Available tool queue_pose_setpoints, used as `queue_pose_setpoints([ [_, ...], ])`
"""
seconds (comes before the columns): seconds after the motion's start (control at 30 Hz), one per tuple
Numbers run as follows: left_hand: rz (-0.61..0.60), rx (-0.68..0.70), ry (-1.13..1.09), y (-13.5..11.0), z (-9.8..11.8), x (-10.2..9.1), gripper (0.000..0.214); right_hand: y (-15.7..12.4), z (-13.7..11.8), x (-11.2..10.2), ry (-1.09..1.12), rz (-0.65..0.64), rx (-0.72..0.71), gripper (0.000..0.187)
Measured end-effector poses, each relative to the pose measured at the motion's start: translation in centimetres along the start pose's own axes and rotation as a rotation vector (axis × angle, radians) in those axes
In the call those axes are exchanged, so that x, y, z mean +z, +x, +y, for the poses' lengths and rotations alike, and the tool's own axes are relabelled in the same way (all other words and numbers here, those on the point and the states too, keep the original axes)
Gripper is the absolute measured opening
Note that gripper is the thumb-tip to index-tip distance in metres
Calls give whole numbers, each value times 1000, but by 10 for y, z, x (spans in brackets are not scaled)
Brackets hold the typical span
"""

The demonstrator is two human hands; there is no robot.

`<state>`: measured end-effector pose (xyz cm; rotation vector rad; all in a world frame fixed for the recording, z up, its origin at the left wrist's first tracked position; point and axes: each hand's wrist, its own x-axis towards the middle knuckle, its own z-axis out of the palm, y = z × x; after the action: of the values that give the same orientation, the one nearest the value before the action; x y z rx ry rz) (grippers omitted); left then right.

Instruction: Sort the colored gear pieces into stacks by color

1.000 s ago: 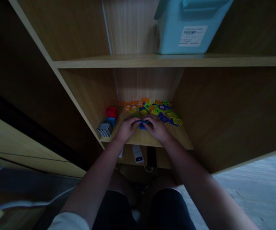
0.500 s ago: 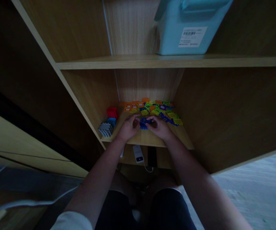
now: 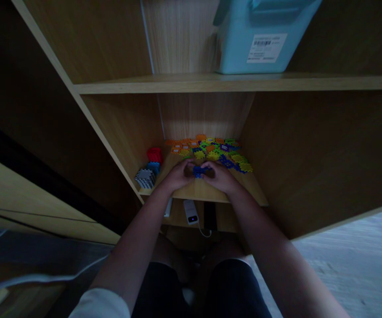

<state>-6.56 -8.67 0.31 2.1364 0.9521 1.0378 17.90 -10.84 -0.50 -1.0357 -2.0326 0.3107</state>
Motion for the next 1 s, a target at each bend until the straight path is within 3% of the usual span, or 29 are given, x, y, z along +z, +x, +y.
queue_pose_setpoints([
  [0.63,-16,10,1,0,-1,-1,64,-1,-3,-2,-95,-81,60,39],
  [1.0,-17,-13,7,-1,2,-1,57,-4,3,1,-58,-36,31,43],
])
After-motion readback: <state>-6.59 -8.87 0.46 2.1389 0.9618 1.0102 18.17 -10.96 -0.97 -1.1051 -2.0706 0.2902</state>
